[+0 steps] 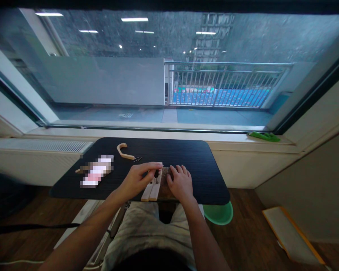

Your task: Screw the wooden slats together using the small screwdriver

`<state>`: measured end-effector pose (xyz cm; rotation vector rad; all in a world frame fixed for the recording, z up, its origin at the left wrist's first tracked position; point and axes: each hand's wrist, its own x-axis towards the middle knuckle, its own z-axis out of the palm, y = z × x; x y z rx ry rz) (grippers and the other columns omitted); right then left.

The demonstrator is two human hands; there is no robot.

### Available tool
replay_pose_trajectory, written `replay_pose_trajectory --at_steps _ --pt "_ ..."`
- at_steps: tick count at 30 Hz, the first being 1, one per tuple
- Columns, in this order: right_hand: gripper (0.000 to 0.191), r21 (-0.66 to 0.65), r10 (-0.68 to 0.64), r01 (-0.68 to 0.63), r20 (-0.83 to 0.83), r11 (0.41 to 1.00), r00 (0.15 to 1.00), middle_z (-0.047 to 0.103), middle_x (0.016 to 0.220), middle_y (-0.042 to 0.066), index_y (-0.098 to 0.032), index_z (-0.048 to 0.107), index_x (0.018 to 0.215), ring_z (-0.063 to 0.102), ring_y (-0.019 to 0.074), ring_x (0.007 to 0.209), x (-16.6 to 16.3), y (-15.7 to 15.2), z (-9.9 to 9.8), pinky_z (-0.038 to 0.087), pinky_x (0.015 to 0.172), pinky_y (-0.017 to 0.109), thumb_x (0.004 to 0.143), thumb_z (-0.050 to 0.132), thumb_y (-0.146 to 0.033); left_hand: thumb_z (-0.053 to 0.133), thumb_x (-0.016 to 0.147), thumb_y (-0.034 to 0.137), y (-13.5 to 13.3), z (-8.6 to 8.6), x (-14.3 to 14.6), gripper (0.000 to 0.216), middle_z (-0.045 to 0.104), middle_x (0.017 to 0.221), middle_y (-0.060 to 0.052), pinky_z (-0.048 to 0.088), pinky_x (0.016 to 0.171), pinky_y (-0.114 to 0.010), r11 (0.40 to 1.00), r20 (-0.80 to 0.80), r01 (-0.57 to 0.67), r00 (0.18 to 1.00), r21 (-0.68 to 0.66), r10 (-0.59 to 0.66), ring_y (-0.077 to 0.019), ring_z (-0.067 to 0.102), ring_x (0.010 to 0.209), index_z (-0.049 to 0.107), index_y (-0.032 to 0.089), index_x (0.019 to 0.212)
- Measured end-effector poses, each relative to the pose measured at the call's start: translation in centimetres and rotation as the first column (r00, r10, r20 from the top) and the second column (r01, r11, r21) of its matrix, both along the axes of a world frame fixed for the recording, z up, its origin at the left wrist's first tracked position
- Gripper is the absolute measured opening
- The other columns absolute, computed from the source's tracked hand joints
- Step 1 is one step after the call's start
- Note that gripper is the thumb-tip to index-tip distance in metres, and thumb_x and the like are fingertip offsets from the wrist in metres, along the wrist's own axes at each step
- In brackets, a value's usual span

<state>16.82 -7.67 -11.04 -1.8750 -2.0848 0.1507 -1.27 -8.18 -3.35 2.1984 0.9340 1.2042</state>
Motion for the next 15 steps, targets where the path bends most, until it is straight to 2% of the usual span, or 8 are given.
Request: replay_pose_trajectory --at_steps 7,12,15 --pt "0.045 0.000 -0.001 0.001 -0.005 1.000 1.000 0.056 0.141 0.009 -0.024 0.057 0.138 0.042 0.0297 0.136 0.13 0.11 -0.21 0.035 0.109 0.044 0.096 0.044 -0.036 0.050 0.087 0.015 0.17 -0.10 0.11 0.029 0.078 0.100 -0.006 0.057 0.084 -0.026 0.999 -0.007 -0.022 1.000 -0.026 0.022 -0.0168 0.073 0.091 0.075 0.017 0.101" --pt "0.045 -0.006 -0.009 0.009 -0.002 1.000 1.000 0.055 0.142 0.009 -0.024 0.056 0.138 0.042 0.0297 0.136 0.13 0.06 -0.14 0.035 0.109 0.044 0.096 0.044 -0.036 0.060 0.089 0.023 0.42 -0.24 0.11 0.022 0.078 0.103 -0.006 0.057 0.088 -0.029 0.996 0.027 0.005 1.000 -0.087 -0.002 -0.0186 0.073 0.095 0.075 0.018 0.104" --pt "0.046 -0.011 -0.010 0.010 -0.012 1.000 1.000 0.056 0.142 0.009 -0.024 0.056 0.138 0.042 0.0299 0.136 0.11 0.11 -0.16 0.034 0.110 0.044 0.096 0.044 -0.036 0.059 0.091 0.025 0.47 -0.20 0.06 0.023 0.078 0.104 -0.006 0.057 0.088 -0.030 0.994 0.025 0.004 1.000 -0.112 -0.001 -0.0196 0.073 0.096 0.075 0.018 0.107"
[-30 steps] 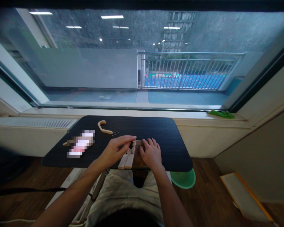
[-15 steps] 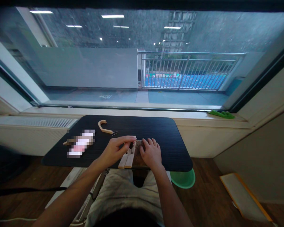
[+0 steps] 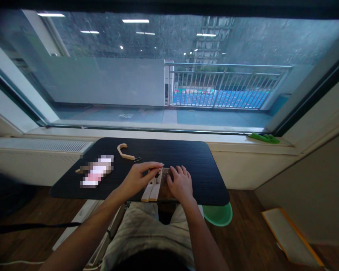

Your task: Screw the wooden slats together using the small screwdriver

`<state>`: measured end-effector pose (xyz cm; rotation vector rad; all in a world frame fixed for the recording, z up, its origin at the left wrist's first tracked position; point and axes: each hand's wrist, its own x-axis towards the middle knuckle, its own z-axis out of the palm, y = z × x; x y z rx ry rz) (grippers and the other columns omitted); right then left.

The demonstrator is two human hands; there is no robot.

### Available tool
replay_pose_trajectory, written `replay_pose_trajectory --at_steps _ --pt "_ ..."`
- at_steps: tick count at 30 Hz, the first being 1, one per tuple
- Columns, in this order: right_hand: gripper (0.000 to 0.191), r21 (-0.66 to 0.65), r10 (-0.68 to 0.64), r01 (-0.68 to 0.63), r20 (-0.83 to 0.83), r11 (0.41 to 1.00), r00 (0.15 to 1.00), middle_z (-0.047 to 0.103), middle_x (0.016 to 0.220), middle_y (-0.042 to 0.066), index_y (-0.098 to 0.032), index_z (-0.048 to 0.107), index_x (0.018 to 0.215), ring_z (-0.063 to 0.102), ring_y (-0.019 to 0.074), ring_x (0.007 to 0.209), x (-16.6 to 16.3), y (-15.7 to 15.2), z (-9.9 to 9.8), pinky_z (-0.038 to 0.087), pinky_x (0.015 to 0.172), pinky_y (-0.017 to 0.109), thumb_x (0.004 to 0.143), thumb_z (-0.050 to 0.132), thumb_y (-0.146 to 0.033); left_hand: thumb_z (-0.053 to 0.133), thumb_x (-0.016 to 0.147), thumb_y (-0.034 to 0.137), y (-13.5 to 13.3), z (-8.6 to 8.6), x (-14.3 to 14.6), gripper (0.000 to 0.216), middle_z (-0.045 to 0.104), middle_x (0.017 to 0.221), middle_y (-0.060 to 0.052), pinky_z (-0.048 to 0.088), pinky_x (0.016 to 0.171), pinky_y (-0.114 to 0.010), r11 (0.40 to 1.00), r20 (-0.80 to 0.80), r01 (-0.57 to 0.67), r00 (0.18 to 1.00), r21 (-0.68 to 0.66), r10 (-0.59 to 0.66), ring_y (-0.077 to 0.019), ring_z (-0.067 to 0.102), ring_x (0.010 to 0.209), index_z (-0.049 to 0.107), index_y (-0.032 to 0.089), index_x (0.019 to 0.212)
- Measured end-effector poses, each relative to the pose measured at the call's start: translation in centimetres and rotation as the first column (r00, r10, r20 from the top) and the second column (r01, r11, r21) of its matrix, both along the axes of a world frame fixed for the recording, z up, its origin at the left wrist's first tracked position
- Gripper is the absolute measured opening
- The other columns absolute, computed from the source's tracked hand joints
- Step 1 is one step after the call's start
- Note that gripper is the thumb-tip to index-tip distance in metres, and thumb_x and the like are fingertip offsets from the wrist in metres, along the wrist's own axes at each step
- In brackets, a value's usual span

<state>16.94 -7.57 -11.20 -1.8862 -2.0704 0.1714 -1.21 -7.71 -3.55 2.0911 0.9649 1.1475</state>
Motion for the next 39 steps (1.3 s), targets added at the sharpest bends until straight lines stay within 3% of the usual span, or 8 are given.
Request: replay_pose_trajectory --at_steps 11,21,27,31,39 --pt "0.046 -0.014 0.003 -0.003 -0.003 1.000 1.000 0.055 0.142 0.009 -0.023 0.056 0.139 0.041 0.0299 0.137 -0.10 0.00 0.21 0.033 0.111 0.044 0.096 0.045 -0.035 0.053 0.094 0.023 0.07 -0.17 0.07 0.027 0.076 0.111 -0.008 0.055 0.094 -0.031 1.000 -0.003 0.021 1.000 -0.017 -0.021 -0.0193 0.071 0.101 0.073 0.017 0.110" --pt "0.045 0.003 -0.001 0.001 -0.002 1.000 1.000 0.055 0.142 0.009 -0.024 0.056 0.138 0.041 0.0292 0.137 0.01 -0.01 0.07 0.033 0.111 0.044 0.096 0.045 -0.035 0.062 0.090 0.026 -0.22 -0.06 0.13 0.021 0.078 0.101 -0.006 0.058 0.082 -0.028 1.000 0.008 -0.013 1.000 0.002 0.013 -0.0187 0.073 0.090 0.075 0.018 0.105" --pt "0.045 0.018 -0.001 0.001 0.011 1.000 1.000 0.056 0.142 0.008 -0.024 0.057 0.138 0.042 0.0290 0.136 0.09 0.02 -0.06 0.034 0.110 0.043 0.096 0.045 -0.035 0.068 0.087 0.027 -0.21 -0.78 0.20 0.028 0.077 0.103 -0.005 0.058 0.084 -0.030 0.995 -0.003 -0.099 0.995 -0.011 0.099 -0.0192 0.073 0.091 0.069 0.021 0.114" --pt "0.045 0.012 -0.004 0.004 0.015 1.000 1.000 0.056 0.142 0.008 -0.024 0.057 0.138 0.042 0.0294 0.136 0.14 0.04 -0.11 0.033 0.111 0.043 0.096 0.045 -0.037 0.070 0.086 0.028 -0.19 -0.90 0.14 0.022 0.076 0.097 -0.006 0.057 0.080 -0.030 0.991 -0.022 -0.128 0.992 -0.031 0.127 -0.0192 0.072 0.086 0.068 0.018 0.106" --pt "0.045 0.004 0.000 0.000 0.001 1.000 1.000 0.055 0.142 0.009 -0.023 0.057 0.138 0.042 0.0298 0.137 0.10 0.04 -0.09 0.033 0.111 0.044 0.096 0.045 -0.035 0.069 0.085 0.025 -0.02 -0.89 0.06 0.018 0.069 0.094 -0.007 0.055 0.073 -0.028 0.988 0.042 -0.116 0.993 0.103 0.112 -0.0168 0.065 0.082 0.071 0.017 0.101"
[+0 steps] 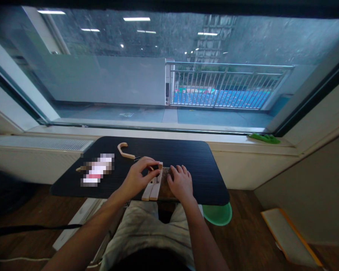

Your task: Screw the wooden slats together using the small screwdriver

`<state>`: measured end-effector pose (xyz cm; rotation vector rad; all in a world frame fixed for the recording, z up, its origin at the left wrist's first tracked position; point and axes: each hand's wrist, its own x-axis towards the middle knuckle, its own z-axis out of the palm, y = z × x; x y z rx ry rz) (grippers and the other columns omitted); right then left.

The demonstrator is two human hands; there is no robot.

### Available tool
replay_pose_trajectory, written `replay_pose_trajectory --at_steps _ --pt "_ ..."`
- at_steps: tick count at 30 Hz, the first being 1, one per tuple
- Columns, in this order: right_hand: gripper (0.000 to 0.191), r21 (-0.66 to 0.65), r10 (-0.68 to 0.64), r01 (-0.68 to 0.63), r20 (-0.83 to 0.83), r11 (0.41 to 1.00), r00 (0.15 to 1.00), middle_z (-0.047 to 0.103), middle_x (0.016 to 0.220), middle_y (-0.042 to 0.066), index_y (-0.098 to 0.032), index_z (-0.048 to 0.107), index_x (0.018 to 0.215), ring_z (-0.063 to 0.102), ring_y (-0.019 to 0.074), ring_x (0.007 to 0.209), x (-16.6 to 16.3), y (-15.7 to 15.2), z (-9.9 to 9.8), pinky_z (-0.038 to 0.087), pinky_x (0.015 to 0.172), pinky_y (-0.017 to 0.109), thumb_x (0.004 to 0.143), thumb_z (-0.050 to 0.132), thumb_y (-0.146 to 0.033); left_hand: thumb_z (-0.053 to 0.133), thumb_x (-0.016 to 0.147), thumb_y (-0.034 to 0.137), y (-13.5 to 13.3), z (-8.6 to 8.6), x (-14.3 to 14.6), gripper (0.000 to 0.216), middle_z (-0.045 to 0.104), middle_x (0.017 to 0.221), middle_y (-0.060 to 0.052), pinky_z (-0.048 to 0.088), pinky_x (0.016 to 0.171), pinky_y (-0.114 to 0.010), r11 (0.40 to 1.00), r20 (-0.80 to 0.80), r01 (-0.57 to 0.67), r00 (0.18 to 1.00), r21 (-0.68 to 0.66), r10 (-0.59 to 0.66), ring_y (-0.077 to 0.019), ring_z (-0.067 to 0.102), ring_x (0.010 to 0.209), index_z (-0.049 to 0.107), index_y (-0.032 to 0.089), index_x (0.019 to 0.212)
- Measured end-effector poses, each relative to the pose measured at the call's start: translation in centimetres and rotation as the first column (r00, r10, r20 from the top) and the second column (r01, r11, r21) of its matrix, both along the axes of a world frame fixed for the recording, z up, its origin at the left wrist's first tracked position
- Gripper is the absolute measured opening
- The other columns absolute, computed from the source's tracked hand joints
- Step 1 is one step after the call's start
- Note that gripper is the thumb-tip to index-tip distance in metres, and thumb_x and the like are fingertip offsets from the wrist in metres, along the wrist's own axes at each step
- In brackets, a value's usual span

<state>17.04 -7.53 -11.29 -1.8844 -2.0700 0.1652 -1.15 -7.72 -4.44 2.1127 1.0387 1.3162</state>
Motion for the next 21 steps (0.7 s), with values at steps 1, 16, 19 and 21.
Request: replay_pose_trajectory --at_steps 1,16,19,21 --pt "0.045 0.001 0.000 0.000 -0.001 1.000 1.000 0.055 0.143 0.009 -0.023 0.057 0.138 0.042 0.0298 0.137 0.00 0.01 -0.04 0.033 0.111 0.044 0.096 0.045 -0.035 0.068 0.086 0.025 -0.02 0.00 -0.03 0.018 0.068 0.093 -0.006 0.055 0.073 -0.028 1.000 -0.004 0.003 1.000 0.002 -0.003 -0.0164 0.065 0.081 0.071 0.017 0.102" --pt "0.045 -0.012 -0.007 0.007 0.010 1.000 1.000 0.054 0.144 0.008 -0.024 0.056 0.139 0.041 0.0291 0.138 -0.05 -0.01 0.06 0.033 0.112 0.043 0.096 0.045 -0.035 0.062 0.089 0.020 -0.14 0.25 -0.53 0.025 0.071 0.093 -0.005 0.055 0.076 -0.028 0.998 -0.070 0.034 0.997 -0.049 -0.038 -0.0155 0.066 0.079 0.070 0.018 0.113" --pt "0.045 -0.009 -0.009 0.009 0.009 1.000 1.000 0.055 0.143 0.008 -0.024 0.056 0.139 0.041 0.0287 0.137 -0.05 -0.01 0.03 0.033 0.111 0.043 0.096 0.045 -0.035 0.061 0.090 0.019 -0.05 0.30 -0.60 0.027 0.072 0.096 -0.006 0.055 0.077 -0.027 0.997 -0.081 0.040 0.996 -0.066 -0.045 -0.0159 0.067 0.080 0.070 0.019 0.115" --pt "0.045 -0.004 -0.008 0.008 0.007 1.000 1.000 0.055 0.143 0.007 -0.024 0.056 0.138 0.041 0.0285 0.137 -0.05 0.00 0.01 0.033 0.111 0.042 0.096 0.045 -0.035 0.060 0.090 0.019 0.01 0.33 -0.66 0.028 0.073 0.097 -0.006 0.055 0.077 -0.027 0.996 -0.086 0.039 0.995 -0.075 -0.045 -0.0162 0.068 0.081 0.070 0.019 0.116"
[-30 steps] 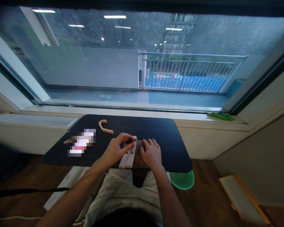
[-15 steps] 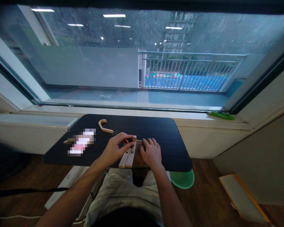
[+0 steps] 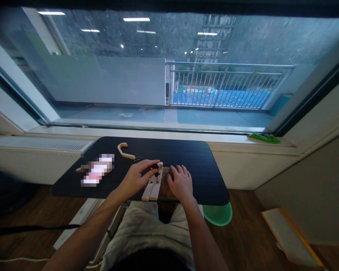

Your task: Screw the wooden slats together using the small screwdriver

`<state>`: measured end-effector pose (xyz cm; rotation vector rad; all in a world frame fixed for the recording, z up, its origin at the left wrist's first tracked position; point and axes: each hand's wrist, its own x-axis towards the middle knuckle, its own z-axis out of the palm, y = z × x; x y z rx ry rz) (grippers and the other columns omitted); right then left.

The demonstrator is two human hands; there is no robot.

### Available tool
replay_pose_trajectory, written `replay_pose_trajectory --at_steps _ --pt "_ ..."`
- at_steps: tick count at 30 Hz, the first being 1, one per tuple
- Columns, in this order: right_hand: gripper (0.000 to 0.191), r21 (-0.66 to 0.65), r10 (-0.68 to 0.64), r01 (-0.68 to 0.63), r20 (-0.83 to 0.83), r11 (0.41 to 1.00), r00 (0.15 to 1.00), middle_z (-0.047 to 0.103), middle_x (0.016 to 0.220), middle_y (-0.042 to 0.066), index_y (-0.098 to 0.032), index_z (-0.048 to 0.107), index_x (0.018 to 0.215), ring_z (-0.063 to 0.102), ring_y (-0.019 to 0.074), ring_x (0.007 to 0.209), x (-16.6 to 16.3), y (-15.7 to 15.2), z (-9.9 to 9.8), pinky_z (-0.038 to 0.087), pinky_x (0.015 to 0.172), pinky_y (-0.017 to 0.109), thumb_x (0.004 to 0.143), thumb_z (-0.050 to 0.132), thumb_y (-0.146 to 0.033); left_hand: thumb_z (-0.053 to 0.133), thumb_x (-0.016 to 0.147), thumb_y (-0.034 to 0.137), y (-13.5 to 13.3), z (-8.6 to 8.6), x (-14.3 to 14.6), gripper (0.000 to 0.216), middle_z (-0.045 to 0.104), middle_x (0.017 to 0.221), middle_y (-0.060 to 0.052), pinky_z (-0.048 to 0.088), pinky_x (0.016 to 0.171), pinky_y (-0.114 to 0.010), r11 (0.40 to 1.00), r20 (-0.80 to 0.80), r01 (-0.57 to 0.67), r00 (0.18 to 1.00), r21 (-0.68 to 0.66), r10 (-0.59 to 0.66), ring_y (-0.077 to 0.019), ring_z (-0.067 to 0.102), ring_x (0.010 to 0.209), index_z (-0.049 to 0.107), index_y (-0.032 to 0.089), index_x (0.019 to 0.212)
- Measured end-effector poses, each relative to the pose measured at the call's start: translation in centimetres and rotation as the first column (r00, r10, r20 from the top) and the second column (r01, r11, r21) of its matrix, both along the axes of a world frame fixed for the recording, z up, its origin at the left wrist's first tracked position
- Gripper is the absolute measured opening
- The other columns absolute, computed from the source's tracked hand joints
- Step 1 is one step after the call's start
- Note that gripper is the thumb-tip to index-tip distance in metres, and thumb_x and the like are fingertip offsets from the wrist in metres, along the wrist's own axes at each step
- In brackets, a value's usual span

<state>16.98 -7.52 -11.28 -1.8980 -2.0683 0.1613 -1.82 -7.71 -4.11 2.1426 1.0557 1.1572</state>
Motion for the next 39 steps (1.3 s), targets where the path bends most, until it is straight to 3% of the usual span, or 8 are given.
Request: replay_pose_trajectory --at_steps 9,16,24,33,39 --pt "0.045 -0.002 0.008 -0.008 -0.018 1.000 1.000 0.054 0.143 0.010 -0.022 0.057 0.138 0.041 0.0300 0.137 -0.1 0.0 0.1 0.033 0.111 0.044 0.096 0.045 -0.034 0.059 0.089 0.021 -0.3 0.0 -0.1 0.043 0.076 0.110 -0.006 0.055 0.086 -0.030 0.998 0.022 -0.014 1.000 -0.064 0.016 -0.0183 0.070 0.092 0.061 0.020 0.132" --pt "0.045 -0.005 0.004 -0.004 -0.018 1.000 1.000 0.055 0.143 0.009 -0.023 0.057 0.138 0.041 0.0298 0.137 -0.2 0.0 0.1 0.032 0.112 0.043 0.096 0.045 -0.035 0.056 0.091 0.021 -0.5 0.0 -0.1 0.031 0.076 0.109 -0.006 0.056 0.085 -0.027 0.997 0.017 0.023 1.000 -0.069 -0.021 -0.0180 0.072 0.093 0.069 0.019 0.119" --pt "0.045 -0.012 0.008 -0.008 -0.026 1.000 1.000 0.055 0.142 0.008 -0.023 0.056 0.139 0.040 0.0301 0.137 -0.1 0.1 0.1 0.032 0.112 0.043 0.096 0.045 -0.035 0.053 0.093 0.020 -0.7 -0.2 -0.1 0.031 0.076 0.111 -0.007 0.056 0.087 -0.026 0.998 0.027 0.019 0.999 -0.057 -0.018 -0.0176 0.072 0.096 0.067 0.018 0.120" --pt "0.045 0.001 0.007 -0.007 -0.024 1.000 1.000 0.055 0.142 0.009 -0.023 0.057 0.138 0.041 0.0304 0.137 -0.1 0.0 0.0 0.033 0.111 0.045 0.097 0.044 -0.036 0.064 0.090 0.025 -0.7 -0.8 0.3 0.026 0.076 0.107 -0.006 0.056 0.084 -0.028 1.000 0.065 -0.028 0.997 -0.014 0.029 -0.0176 0.071 0.089 0.071 0.019 0.115" --pt "0.045 0.004 0.013 -0.013 -0.016 1.000 1.000 0.055 0.143 0.009 -0.024 0.056 0.138 0.040 0.0296 0.137 0.1 0.1 -0.2 0.033 0.111 0.045 0.097 0.044 -0.038 0.062 0.090 0.024 -0.8 -1.1 0.7 0.028 0.076 0.110 -0.007 0.057 0.084 -0.028 0.998 0.116 -0.036 0.992 -0.056 0.043 -0.0188 0.072 0.094 0.072 0.020 0.116"
